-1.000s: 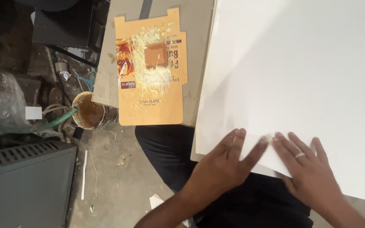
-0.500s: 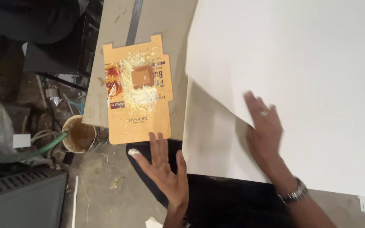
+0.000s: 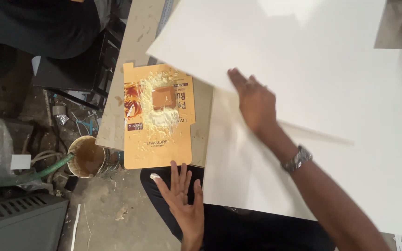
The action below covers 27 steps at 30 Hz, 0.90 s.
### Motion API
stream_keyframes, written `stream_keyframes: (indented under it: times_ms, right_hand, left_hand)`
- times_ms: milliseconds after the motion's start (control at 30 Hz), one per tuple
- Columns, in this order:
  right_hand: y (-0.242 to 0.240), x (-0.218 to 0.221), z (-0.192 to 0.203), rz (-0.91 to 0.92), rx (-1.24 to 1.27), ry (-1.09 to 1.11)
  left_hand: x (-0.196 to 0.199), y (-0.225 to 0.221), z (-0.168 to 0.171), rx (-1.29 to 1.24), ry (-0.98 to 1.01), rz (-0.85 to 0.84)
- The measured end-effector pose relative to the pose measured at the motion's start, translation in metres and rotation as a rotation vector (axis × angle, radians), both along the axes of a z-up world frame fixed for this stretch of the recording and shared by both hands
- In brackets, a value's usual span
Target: Align and press white paper sheets onto cardboard templates on a manufacturing workspace.
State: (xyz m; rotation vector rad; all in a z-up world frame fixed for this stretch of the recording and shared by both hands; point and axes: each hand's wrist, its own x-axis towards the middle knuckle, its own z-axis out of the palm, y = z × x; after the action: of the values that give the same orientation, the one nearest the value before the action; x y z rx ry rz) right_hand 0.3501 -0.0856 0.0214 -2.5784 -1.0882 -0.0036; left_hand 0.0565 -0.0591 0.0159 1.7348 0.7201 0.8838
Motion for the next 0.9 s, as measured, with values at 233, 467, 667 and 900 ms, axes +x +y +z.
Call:
stream_keyframes:
  times_ms: [233,467,667,900]
  right_hand:
    - [-0.042,0.095,-0.046,-0.010,0.108,-0.275]
    - [-0.098,0.218,-0.133,-0.171,0.152,-0.364]
    - [-0.072,0.207,-0.093,-0.257,0.318,-0.180]
    - [-0.085,0.213,-0.124,-0.161,0.052,-0.532]
  left_hand:
    - [-0.014,0.022,0.005,0.119,0.064,0.071]
    - [0.001,0.092,-0.006,0.161,0.250,0.160]
    - [0.033,0.129,-0.013,0.555,0.505,0.110]
    - [0.055,0.138,-0.021,0.765,0.696,0.127]
